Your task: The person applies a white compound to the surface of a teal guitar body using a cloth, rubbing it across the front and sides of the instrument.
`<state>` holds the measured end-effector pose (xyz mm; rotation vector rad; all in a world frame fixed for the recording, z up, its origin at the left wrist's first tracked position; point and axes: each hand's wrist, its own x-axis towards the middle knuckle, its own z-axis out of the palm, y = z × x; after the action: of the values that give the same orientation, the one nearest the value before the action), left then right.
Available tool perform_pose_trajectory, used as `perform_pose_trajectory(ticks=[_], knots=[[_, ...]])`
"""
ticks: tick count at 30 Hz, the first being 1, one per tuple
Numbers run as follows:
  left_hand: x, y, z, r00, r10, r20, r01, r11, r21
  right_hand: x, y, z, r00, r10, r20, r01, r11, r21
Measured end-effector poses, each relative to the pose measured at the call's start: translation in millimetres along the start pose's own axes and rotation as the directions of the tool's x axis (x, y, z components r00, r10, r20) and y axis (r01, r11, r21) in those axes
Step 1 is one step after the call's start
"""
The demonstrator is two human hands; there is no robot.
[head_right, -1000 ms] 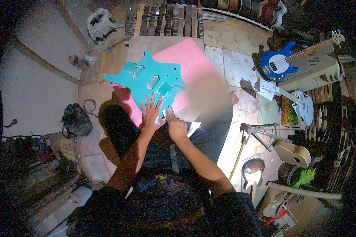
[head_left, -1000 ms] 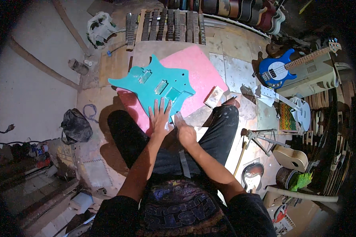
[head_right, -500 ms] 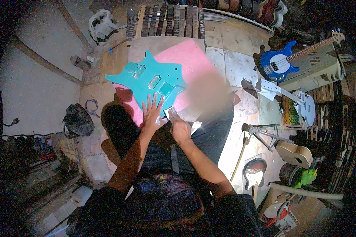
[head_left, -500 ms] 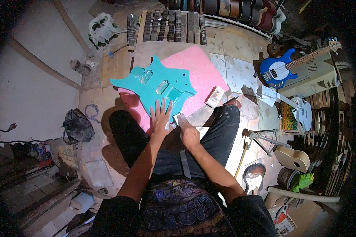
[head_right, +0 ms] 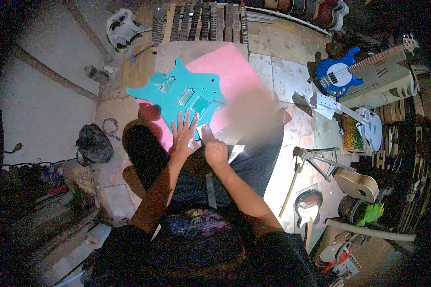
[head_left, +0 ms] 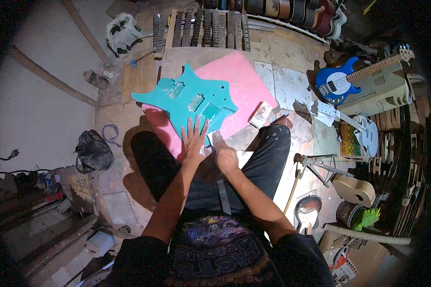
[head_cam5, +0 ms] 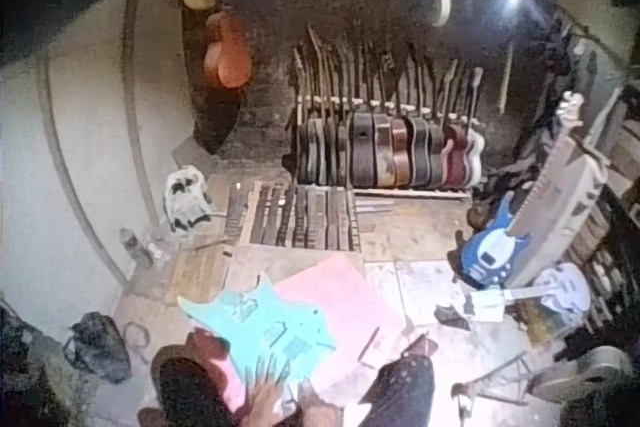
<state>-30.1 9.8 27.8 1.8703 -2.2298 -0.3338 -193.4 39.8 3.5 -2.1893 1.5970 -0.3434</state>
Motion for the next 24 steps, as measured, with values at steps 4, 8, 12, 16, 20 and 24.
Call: perform_pose_trajectory(ticks=[4, 8, 12, 16, 20, 24], knots=[[1, 0, -2, 0.999, -0.022, 0.036, 0.021, 0.999, 0.035, -8, -4, -8, 0.998, 0.015, 0.056, -0.014, 1.000, -0.009], [4, 5, 4, 0.999, -0.008, 0.037, 0.008, 1.000, 0.005, 4, -1, -4, 0.993, 0.068, 0.099, -0.069, 0.998, 0.005], [-2, -1, 6, 1.000, -0.006, 0.018, 0.006, 1.000, -0.004, -14, 3, -20, 0.969, 0.136, 0.205, -0.137, 0.991, -0.010], [-13, 14, 1, 0.992, 0.042, 0.119, -0.049, 0.997, 0.056, -12, 13, -30, 0.930, 0.345, 0.125, -0.366, 0.889, 0.276], [-29, 31, -5, 0.960, 0.103, 0.259, -0.111, 0.994, 0.016, -12, 19, -29, 0.957, 0.232, -0.173, -0.178, 0.943, 0.283], [-30, 21, -5, 0.961, 0.215, 0.172, -0.190, 0.970, -0.150, -11, 15, -33, 0.967, 0.230, -0.113, -0.187, 0.935, 0.302]])
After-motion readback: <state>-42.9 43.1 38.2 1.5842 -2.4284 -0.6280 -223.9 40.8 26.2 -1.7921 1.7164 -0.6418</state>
